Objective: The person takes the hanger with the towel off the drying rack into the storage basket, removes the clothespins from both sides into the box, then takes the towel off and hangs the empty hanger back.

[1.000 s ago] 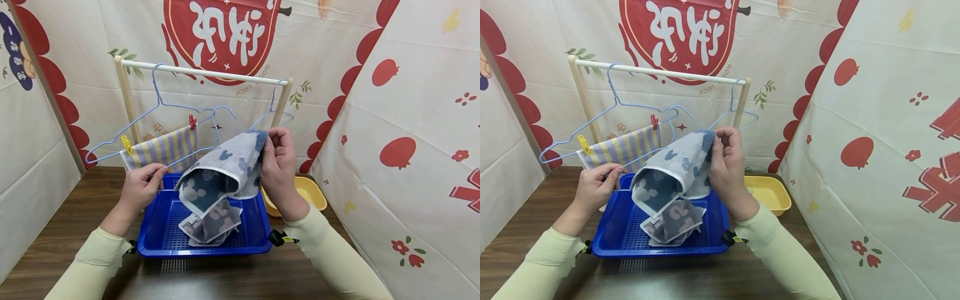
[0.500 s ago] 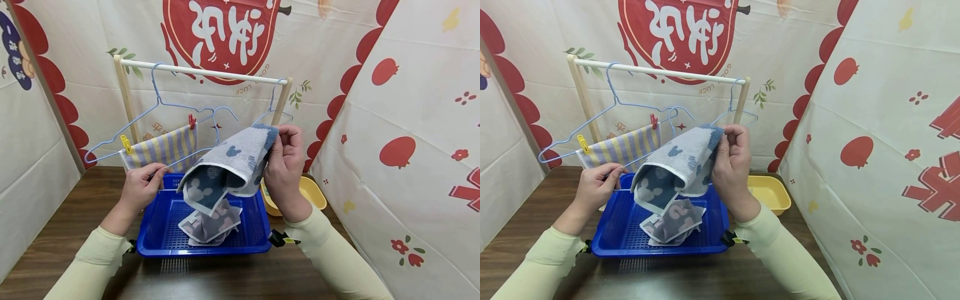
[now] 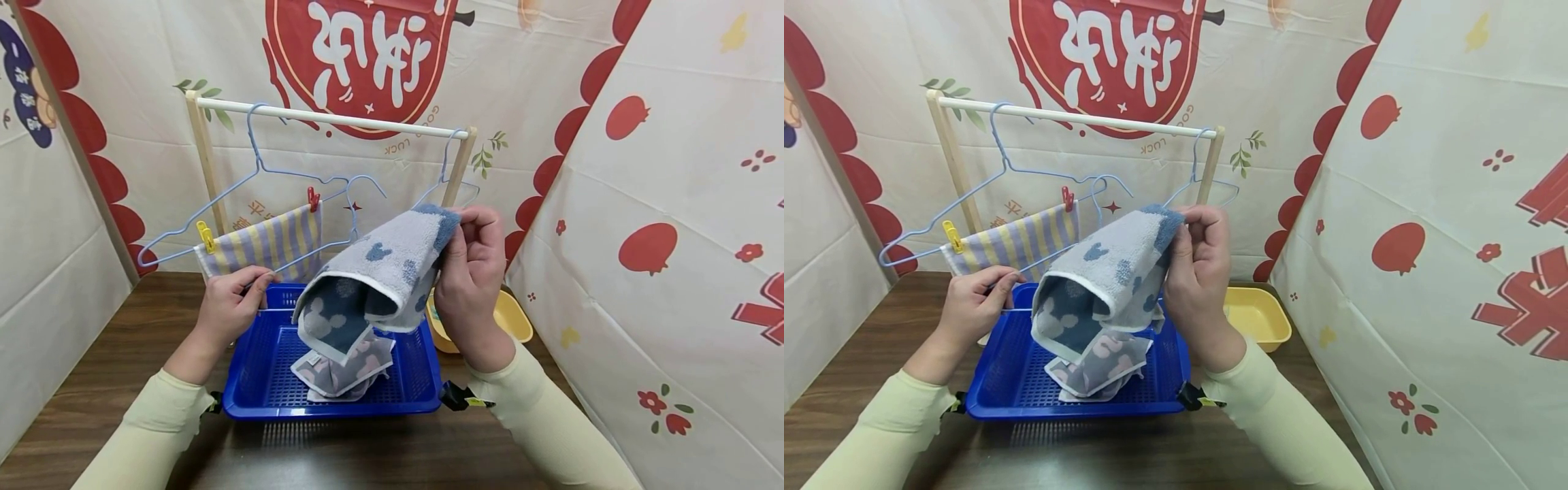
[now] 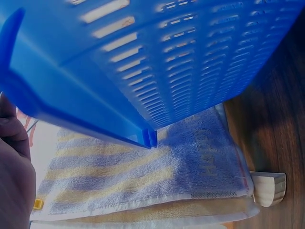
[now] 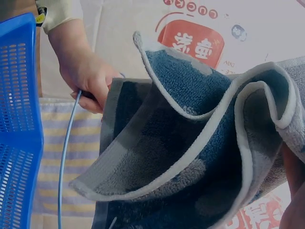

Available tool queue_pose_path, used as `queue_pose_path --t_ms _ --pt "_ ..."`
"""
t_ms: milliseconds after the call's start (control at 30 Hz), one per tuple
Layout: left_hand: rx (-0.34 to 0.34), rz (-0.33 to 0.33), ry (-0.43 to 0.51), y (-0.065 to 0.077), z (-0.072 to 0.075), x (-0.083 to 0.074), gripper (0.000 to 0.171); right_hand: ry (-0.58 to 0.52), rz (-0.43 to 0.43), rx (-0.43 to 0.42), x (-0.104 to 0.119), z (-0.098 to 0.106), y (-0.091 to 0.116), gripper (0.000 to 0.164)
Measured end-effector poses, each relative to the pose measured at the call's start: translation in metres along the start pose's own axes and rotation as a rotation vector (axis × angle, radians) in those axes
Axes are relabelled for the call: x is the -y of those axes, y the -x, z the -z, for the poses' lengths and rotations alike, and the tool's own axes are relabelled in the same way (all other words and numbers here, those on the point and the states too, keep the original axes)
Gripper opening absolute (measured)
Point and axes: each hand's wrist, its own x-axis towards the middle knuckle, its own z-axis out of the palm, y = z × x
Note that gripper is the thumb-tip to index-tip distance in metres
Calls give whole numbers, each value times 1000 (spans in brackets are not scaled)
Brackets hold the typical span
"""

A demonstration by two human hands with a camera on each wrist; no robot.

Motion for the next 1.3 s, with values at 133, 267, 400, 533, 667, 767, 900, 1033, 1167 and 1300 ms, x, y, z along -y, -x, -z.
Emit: queue_pose_path --t_ms 133,267,400,533,667,767,900,1033,1167,1300 --pt "2 5 -2 1 0 0 21 -6 -13 37 1 -1 5 23" --pt "2 5 -1 1 0 1 20 5 -32 78 -1 -2 12 22" --pt "2 3 6 0 -1 2 19 17 -94 149 -6 -7 23 11" --pt "-2 -4 0 0 -1 3 20 12 -216 255 -10 -13 38 14" --pt "-7 -3 -1 0 -2 3 21 54 -281 322 -16 -19 50 19" --pt "-10 -2 5 -1 -2 3 20 102 -293 359 -22 -23 56 23" --pt "-11 -6 13 -3 -2 4 20 172 -319 425 -30 -24 64 22" --pt "-12 -10 11 -3 -2 2 21 259 -358 518 -39 -25 72 22" --pt "-5 -13 9 -4 -2 2 22 339 -374 670 -47 -28 77 21" --pt "5 -1 9 -4 0 2 21 416 -358 870 -57 -32 81 18"
